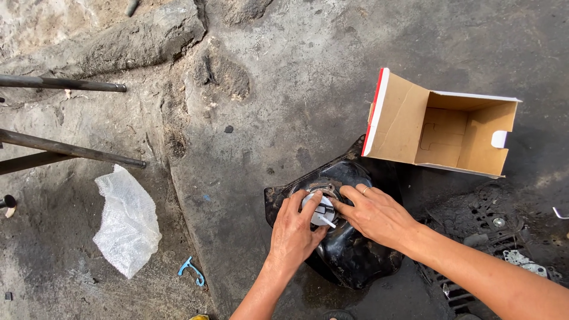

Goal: Replacing a motorcycle fuel pump by cleaning the tank opening, unpacking the new pump, and installing it into the fuel tank.

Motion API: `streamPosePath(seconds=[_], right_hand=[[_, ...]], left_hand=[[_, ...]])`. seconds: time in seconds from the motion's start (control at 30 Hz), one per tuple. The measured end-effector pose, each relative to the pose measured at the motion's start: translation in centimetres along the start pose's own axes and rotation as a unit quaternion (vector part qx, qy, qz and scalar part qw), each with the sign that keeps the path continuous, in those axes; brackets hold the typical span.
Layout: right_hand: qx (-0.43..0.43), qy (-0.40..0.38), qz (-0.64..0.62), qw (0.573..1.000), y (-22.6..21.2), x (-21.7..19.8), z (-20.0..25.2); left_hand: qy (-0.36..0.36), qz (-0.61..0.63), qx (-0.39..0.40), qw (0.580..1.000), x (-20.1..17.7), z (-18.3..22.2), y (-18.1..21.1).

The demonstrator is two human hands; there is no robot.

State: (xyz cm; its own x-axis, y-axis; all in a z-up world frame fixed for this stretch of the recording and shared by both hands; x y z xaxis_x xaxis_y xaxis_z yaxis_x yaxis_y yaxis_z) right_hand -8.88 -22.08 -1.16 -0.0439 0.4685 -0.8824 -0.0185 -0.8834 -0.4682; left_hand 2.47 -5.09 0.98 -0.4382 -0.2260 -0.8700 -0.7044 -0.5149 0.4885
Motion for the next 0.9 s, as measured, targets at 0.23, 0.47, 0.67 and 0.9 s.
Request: streamPosePath(seconds=[0.23,0.47,0.67,0.9], right_hand=[[-0.013,0.002,0.003,1.000,-0.19,-0.35,-0.40],[-0.010,-0.004,-0.007,1.000,0.20,-0.12,-0.08],[-0.001,-0.005,-0.019,1.000,0.20,-0.49,-0.22],[0.036,-0.045,-0.066,0.996,0.67,-0.11,-0.14]], left_hand=[[0.018,-0.041,0.015,0.999,0.32,0.26,-0.17],[0.031,-0.054,0.056,0.997,-0.24,-0.20,-0.19],[-0.008,-0.105,0.075,0.992,-0.11,-0.48,0.08],[-0.008,-0.096,0.069,0.993,0.21,-0.55,0.17]])
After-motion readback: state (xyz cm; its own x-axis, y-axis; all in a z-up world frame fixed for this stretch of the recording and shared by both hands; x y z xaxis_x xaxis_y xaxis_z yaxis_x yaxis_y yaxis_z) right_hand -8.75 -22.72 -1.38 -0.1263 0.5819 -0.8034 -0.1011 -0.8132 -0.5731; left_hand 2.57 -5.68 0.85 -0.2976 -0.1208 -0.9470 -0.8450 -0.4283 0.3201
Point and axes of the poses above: each hand's wrist, its own z-axis away from the middle knuckle, its own x-axis out of the palm, y = z × x, the point moved 1 cm from there along -z, towards the middle knuckle, and after that the axes turned 4 degrees about -z, right-handed, at the moved point
